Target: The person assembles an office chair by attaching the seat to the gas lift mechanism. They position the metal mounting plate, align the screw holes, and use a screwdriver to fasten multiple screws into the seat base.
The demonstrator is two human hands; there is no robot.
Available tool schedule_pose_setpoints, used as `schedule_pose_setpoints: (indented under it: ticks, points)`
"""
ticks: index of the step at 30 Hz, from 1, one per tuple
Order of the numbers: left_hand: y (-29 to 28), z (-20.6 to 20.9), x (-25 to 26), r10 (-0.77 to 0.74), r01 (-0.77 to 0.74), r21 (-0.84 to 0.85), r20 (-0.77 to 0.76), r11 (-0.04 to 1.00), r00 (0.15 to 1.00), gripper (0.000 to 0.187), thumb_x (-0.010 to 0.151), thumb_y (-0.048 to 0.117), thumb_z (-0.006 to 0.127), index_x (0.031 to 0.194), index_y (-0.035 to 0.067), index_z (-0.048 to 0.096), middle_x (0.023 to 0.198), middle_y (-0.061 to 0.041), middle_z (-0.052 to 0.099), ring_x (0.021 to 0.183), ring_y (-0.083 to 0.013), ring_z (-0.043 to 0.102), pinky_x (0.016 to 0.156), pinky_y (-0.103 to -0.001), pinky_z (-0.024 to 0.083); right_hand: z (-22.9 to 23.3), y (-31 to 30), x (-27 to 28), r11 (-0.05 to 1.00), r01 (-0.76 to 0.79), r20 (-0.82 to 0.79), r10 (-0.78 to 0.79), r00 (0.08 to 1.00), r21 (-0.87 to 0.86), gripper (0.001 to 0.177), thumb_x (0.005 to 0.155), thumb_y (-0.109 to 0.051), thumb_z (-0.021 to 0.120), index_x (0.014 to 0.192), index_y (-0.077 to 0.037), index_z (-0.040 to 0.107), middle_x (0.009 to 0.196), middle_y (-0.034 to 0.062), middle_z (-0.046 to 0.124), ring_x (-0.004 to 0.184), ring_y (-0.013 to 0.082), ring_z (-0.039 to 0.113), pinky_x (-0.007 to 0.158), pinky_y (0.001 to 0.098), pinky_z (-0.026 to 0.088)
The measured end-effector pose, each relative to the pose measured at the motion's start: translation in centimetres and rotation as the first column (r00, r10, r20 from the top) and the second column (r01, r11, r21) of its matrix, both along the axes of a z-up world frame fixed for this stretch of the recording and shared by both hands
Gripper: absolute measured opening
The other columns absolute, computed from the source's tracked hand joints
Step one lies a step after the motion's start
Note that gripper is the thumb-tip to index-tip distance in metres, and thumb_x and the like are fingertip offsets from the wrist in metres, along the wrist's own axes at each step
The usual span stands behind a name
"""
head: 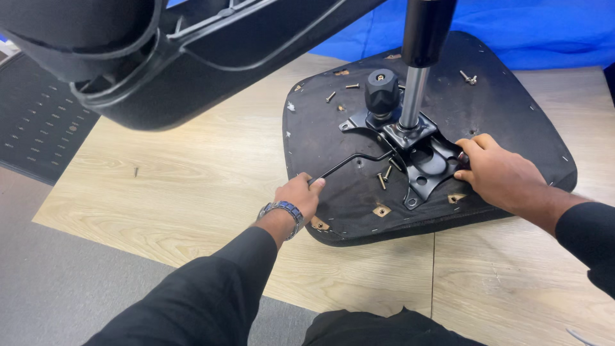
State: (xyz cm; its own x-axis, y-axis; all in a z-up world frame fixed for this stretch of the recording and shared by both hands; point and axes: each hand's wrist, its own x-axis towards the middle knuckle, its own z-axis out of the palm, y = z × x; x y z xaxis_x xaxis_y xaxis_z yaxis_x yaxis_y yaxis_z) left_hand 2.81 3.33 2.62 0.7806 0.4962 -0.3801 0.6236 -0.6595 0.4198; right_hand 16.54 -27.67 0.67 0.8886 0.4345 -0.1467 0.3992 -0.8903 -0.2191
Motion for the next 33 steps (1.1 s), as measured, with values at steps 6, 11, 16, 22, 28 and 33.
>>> schedule_pose_setpoints:
  ticks: [6,11,16,22,28,33]
  points:
    - [0.3,0.1,1.2,-0.025,0.025,0.044,-0.003,0.999,1.0,0.051,0.101,0.048,0.05,0.134,0.01,0.063,0.126,-0.017,0.069,0.127,-0.0367,0.06,0.108,-0.045,0.046,0.4,-0.1,-0.5,0.997,0.025,-0.033,-0.027,0.999,-0.068,0.061,0.099,-0.04,0.057,0.151,-0.014,0.041,0.145,0.0117,0.05,0.108,0.0308,0.071,0.089,0.0434,0.062]
    - [0.5,0.3,2.6,-0.04,0.038,0.103,0.02,0.994,0.999,0.048,0.101,0.045,0.054,0.131,0.01,0.065,0.126,-0.017,0.069,0.126,-0.0366,0.061,0.107,-0.045,0.047,0.4,-0.6,-1.2,0.997,0.006,0.015,-0.004,1.0,-0.081,0.059,0.098,-0.041,0.058,0.148,-0.013,0.044,0.138,0.0115,0.052,0.105,0.0306,0.071,0.087,0.0426,0.062]
    - [0.4,2.0,2.9,-0.047,0.039,0.114,0.072,0.993,0.996,0.042,0.099,0.04,0.06,0.126,0.01,0.071,0.124,-0.016,0.073,0.12,-0.0324,0.068,0.106,-0.041,0.051,0.6,-0.3,-1.6,0.997,0.016,0.011,-0.016,1.0,-0.082,0.058,0.099,-0.04,0.056,0.148,-0.011,0.044,0.133,0.0122,0.053,0.097,0.0274,0.074,0.079,0.038,0.065]
    - [-3.4,1.6,1.8,-0.187,0.097,0.526,0.12,0.845,0.975,0.058,0.082,0.027,0.073,0.136,0.015,0.06,0.148,-0.018,0.045,0.139,-0.0413,0.039,0.109,-0.06,0.032,1.0,-0.2,-1.9,0.997,0.036,-0.002,-0.036,0.999,-0.061,0.059,0.099,-0.039,0.057,0.148,-0.011,0.043,0.134,0.0122,0.051,0.096,0.03,0.073,0.079,0.0398,0.064]
    - [-7.3,-2.0,3.3,-0.763,0.661,0.414,0.151,0.626,0.628,0.054,0.086,0.012,0.073,0.137,0.009,0.057,0.144,-0.013,0.052,0.137,-0.033,0.048,0.113,-0.046,0.042,1.4,0.1,-1.9,0.996,0.063,-0.04,-0.066,0.997,-0.07,0.057,0.099,-0.036,0.058,0.149,-0.012,0.043,0.135,0.0114,0.05,0.098,0.0304,0.072,0.082,0.0416,0.063]
    - [-8.4,-3.2,6.3,-0.844,0.715,0.498,0.067,0.491,0.532,0.07,0.078,0.007,0.079,0.141,0.0,0.048,0.15,-0.018,0.044,0.134,-0.0337,0.048,0.105,-0.04,0.047,1.3,0.0,-1.9,0.997,0.061,-0.034,-0.063,0.997,-0.048,0.057,0.099,-0.033,0.059,0.148,-0.011,0.042,0.137,0.0099,0.049,0.097,0.0299,0.072,0.083,0.0411,0.062]
